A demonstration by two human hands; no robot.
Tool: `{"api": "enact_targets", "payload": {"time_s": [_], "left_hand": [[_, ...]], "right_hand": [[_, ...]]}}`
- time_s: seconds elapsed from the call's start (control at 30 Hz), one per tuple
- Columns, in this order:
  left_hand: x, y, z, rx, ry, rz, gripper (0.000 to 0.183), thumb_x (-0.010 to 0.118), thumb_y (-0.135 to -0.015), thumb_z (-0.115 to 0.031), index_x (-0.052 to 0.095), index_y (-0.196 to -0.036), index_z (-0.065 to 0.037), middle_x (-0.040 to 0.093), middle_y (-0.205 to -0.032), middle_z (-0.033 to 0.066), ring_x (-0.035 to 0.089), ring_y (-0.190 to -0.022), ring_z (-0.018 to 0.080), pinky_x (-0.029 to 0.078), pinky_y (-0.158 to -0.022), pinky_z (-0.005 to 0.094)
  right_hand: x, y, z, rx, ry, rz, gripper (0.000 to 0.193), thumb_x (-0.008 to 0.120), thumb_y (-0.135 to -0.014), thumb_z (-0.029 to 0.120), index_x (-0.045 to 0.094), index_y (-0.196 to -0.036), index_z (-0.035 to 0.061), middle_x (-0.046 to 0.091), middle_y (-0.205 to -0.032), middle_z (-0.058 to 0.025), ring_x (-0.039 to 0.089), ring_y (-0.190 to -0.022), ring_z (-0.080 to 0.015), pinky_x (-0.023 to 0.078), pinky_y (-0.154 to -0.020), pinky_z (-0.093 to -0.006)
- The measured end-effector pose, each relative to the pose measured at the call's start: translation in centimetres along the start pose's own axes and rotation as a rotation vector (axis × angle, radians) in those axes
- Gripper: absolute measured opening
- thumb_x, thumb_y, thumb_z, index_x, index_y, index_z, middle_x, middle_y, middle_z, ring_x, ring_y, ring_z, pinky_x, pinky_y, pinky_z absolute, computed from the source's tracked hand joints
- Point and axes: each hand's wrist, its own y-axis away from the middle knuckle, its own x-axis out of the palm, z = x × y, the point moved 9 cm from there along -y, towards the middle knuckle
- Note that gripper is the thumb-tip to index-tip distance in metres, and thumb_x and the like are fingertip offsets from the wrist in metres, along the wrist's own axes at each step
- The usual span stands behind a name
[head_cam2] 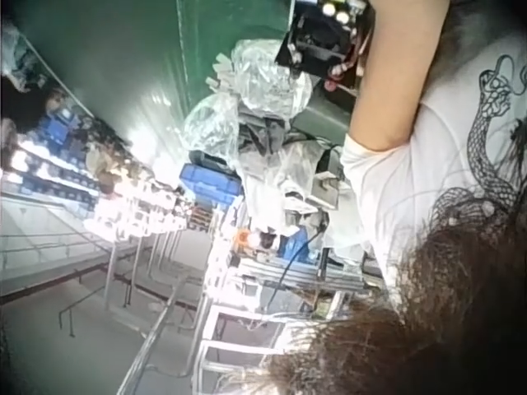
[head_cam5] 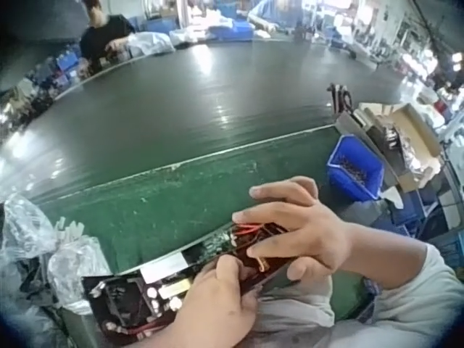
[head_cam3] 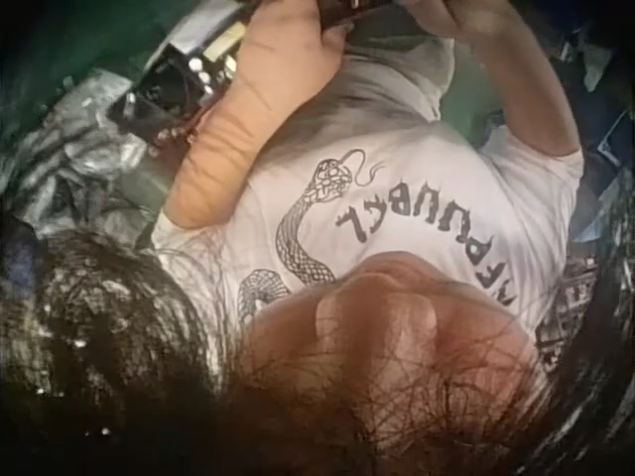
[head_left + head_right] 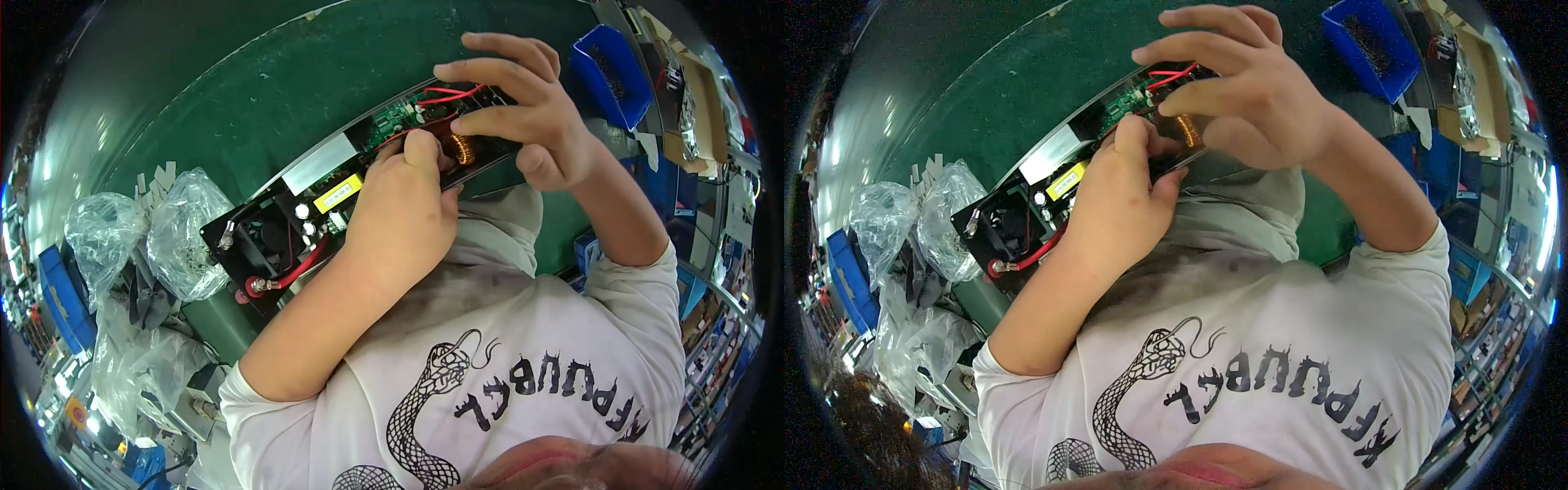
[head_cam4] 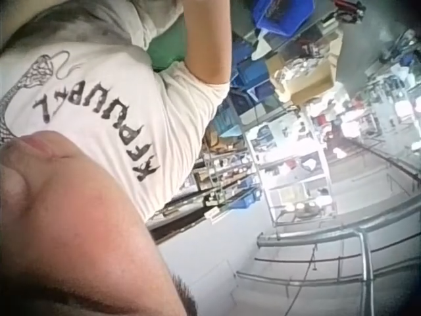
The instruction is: Assembling an electronic power supply unit by installing a PCB and connecting wiring harnesses inside a metal housing.
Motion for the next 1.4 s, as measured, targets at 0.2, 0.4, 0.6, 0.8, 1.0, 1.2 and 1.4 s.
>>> {"api": "enact_targets", "payload": {"time_s": [0.2, 0.4, 0.6, 0.8, 1.0, 1.2, 1.4], "left_hand": [[0.6, 0.0, 0.2, -0.099, -0.008, 0.135, 0.03, 0.07, -0.079, -0.003, 0.05, -0.099, 0.005, 0.066, -0.088, 0.0237, 0.063, -0.093, 0.0436, 0.05, -0.083, 0.0493], [0.5, 0.5, 0.2, 0.036, -0.044, 0.048, 0.032, 0.067, -0.08, -0.006, 0.051, -0.105, 0.007, 0.066, -0.088, 0.0279, 0.065, -0.09, 0.0453, 0.052, -0.08, 0.0514], [-0.4, -0.2, -1.0, 0.105, -0.104, -0.029, 0.032, 0.067, -0.079, -0.009, 0.052, -0.104, 0.005, 0.067, -0.086, 0.0256, 0.066, -0.084, 0.0427, 0.051, -0.077, 0.0486], [-6.4, 9.8, -7.0, 0.803, -0.283, -0.615, 0.015, 0.066, -0.074, -0.021, 0.059, -0.082, -0.011, 0.06, -0.084, 0.0065, 0.059, -0.07, 0.0235, 0.048, -0.063, 0.0387], [-19.9, 17.1, 9.3, -0.272, -0.512, -0.725, 0.01, 0.07, -0.083, -0.014, 0.069, -0.084, -0.004, 0.066, -0.079, 0.0142, 0.064, -0.076, 0.0361, 0.051, -0.068, 0.0433], [-20.8, 19.8, 16.4, -0.616, -0.873, -0.456, 0.02, 0.065, -0.088, -0.019, 0.07, -0.09, 0.0, 0.068, -0.098, 0.0191, 0.063, -0.095, 0.0398, 0.051, -0.083, 0.0474], [-21.8, 18.6, 18.0, -0.717, -0.828, -0.292, 0.024, 0.063, -0.086, -0.022, 0.072, -0.094, -0.001, 0.069, -0.101, 0.021, 0.064, -0.099, 0.0403, 0.051, -0.085, 0.0485]], "right_hand": [[0.6, 0.5, 1.3, -0.012, 0.06, -0.085, 0.068, 0.021, -0.103, 0.055, 0.074, -0.098, 0.0129, 0.064, -0.129, -0.0145, 0.053, -0.124, -0.0376, 0.031, -0.101, -0.0478], [1.0, -0.1, 1.0, 0.022, 0.065, -0.055, 0.064, 0.026, -0.101, 0.055, 0.074, -0.101, 0.0111, 0.064, -0.128, -0.0152, 0.052, -0.125, -0.0382, 0.031, -0.104, -0.0487], [0.1, -0.5, 0.5, 0.05, 0.213, -0.137, 0.066, 0.024, -0.102, 0.054, 0.073, -0.103, 0.0104, 0.061, -0.134, -0.0127, 0.049, -0.131, -0.0356, 0.029, -0.107, -0.0447], [-2.9, 2.2, 3.0, 0.033, 0.166, -0.391, 0.075, 0.017, -0.106, 0.055, 0.073, -0.109, 0.0056, 0.061, -0.131, -0.0186, 0.05, -0.129, -0.0373, 0.037, -0.109, -0.0454], [-3.6, 12.0, 1.2, 0.182, -0.022, -0.51, 0.08, 0.021, -0.103, 0.063, 0.071, -0.109, 0.0012, 0.053, -0.137, -0.0199, 0.048, -0.132, -0.038, 0.036, -0.11, -0.0493], [0.0, 11.3, 1.7, 0.315, -0.154, -0.545, 0.076, 0.022, -0.105, 0.06, 0.071, -0.108, 0.0019, 0.052, -0.137, -0.0215, 0.051, -0.129, -0.0356, 0.041, -0.105, -0.0456], [0.4, 8.3, 4.9, 0.163, -0.103, -0.483, 0.07, 0.027, -0.106, 0.056, 0.07, -0.106, 0.0004, 0.054, -0.132, -0.0237, 0.055, -0.122, -0.0364, 0.048, -0.094, -0.043]]}}
